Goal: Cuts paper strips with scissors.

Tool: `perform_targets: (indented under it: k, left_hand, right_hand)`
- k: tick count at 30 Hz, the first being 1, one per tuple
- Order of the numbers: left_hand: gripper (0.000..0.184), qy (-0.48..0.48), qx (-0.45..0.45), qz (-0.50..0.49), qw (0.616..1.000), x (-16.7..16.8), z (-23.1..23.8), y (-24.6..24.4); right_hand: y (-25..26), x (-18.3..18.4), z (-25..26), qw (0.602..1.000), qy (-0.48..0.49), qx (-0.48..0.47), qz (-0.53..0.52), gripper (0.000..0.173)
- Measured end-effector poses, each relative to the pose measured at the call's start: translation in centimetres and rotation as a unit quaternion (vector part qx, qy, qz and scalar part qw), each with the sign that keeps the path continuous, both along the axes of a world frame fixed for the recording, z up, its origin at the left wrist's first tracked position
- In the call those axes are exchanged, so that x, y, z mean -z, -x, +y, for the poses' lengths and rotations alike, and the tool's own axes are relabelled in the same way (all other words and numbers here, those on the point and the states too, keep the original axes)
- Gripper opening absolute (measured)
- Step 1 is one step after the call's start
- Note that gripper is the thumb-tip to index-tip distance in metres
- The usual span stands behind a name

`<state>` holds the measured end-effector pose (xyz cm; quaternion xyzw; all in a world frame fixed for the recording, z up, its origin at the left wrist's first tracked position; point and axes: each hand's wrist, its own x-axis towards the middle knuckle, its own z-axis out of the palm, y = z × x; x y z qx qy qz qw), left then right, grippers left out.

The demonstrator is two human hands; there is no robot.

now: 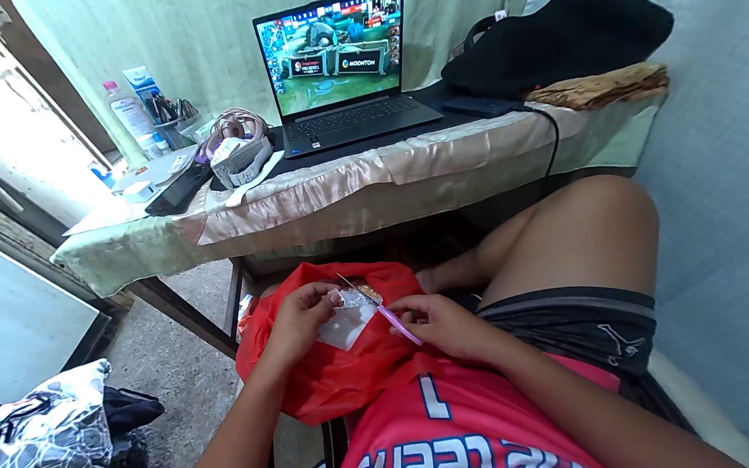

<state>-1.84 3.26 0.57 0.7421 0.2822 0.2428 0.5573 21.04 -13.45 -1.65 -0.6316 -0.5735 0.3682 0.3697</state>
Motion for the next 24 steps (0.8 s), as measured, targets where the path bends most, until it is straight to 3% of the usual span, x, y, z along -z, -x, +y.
perform_targets:
  k: [24]
  left_hand:
    - [0.019, -0.024, 0.005, -0.022, 0.999, 0.24, -0.09, -0.17]
  right_hand:
    - [0.46, 0.17, -0.18, 0.999, -0.044, -0.013, 0.008, 0.034]
